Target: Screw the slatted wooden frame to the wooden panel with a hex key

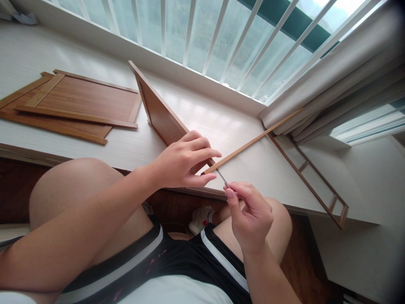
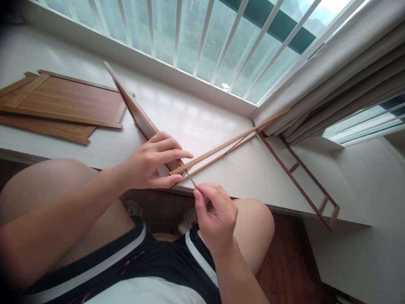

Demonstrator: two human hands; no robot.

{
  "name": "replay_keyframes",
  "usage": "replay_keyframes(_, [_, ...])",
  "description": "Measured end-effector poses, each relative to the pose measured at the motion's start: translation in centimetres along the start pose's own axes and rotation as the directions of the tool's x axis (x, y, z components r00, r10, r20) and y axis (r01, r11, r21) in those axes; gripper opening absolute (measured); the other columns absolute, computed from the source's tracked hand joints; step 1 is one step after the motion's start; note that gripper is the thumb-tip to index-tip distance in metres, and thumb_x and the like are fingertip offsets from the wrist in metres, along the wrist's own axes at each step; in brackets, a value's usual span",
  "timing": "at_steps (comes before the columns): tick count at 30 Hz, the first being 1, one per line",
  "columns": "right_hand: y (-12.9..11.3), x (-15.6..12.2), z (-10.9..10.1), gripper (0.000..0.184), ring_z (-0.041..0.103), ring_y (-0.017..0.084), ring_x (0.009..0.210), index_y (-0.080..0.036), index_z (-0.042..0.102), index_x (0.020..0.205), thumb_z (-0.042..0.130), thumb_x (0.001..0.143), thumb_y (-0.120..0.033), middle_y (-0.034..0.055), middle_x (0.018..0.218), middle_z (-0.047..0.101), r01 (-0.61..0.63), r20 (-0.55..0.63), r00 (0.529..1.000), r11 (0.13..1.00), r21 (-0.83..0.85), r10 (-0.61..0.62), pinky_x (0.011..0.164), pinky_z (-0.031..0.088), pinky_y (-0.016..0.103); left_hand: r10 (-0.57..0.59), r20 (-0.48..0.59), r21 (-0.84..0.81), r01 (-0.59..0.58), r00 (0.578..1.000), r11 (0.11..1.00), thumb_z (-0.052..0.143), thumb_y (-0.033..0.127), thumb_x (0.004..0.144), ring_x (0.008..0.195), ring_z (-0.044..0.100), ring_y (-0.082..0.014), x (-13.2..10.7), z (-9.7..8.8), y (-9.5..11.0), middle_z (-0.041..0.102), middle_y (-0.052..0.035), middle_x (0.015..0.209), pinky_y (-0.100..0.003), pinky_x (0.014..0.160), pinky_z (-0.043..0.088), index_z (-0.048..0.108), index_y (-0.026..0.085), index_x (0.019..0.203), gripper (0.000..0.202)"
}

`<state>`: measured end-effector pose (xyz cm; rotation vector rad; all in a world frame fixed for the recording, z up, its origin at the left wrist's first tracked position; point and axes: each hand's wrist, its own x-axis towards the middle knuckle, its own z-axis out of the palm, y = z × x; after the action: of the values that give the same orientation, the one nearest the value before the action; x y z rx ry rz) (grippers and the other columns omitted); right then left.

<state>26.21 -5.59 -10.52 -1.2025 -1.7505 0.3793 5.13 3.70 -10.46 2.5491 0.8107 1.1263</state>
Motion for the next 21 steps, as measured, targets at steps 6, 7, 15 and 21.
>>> replay_keyframes(6, [0.16,0.31,-0.34,0.023,0.064,0.016,0.08,-0.022,0.069,0.101,0.064,0.085,-0.006,0.0038,0.092,0.069,0.063,0.025,0.998,0.994,-0.094,-0.061,0.067,0.054,0.03,0.001,-0.004,-0.003,-0.001,1.0,1.0,0.066,0.043,0.084,0.102,0.051,-0.0238,-0.02,-0.01,0.05,0.064,-0.0082,0.101,-0.039,0.098,0.044,0.064,0.022,0.119,0.041])
replay_keyframes(7, [0.19,0.32,-0.37,0.023,0.064,0.016,0.081,-0.022,0.069,0.101,0.064,0.086,-0.006,0.0038,0.092,0.069,0.068,0.028,0.997,0.993,-0.101,-0.066,0.067,0.054,0.03,-0.004,-0.002,-0.004,0.004,1.0,1.0,0.066,0.043,0.084,0.102,0.051,-0.0238,-0.02,-0.01,0.06,0.064,-0.0082,0.101,-0.039,0.099,0.044,0.064,0.022,0.119,0.041])
replay_keyframes(15, [0.2,0.36,-0.45,0.018,0.065,0.017,0.079,-0.022,0.069,0.098,0.063,0.086,-0.01,0.0042,0.09,0.069,0.071,0.022,0.997,0.989,-0.126,-0.068,0.067,0.054,0.031,-0.008,0.006,0.003,0.008,1.0,1.0,0.064,0.044,0.084,0.102,0.051,-0.0245,0.02,0.01,0.04,0.064,-0.0085,0.1,-0.039,0.098,0.044,0.065,0.021,0.118,0.041])
replay_keyframes(21, [0.29,0.5,-0.61,0.024,0.064,0.017,0.081,-0.022,0.07,0.1,0.064,0.084,-0.005,0.0049,0.09,0.069,0.126,0.045,0.992,0.983,-0.136,-0.121,0.07,0.055,0.032,0.01,-0.008,0.001,-0.01,1.0,1.0,0.065,0.043,0.085,0.101,0.051,-0.0235,-0.01,0.04,0.0,0.064,-0.0081,0.1,-0.038,0.098,0.044,0.064,0.021,0.118,0.04])
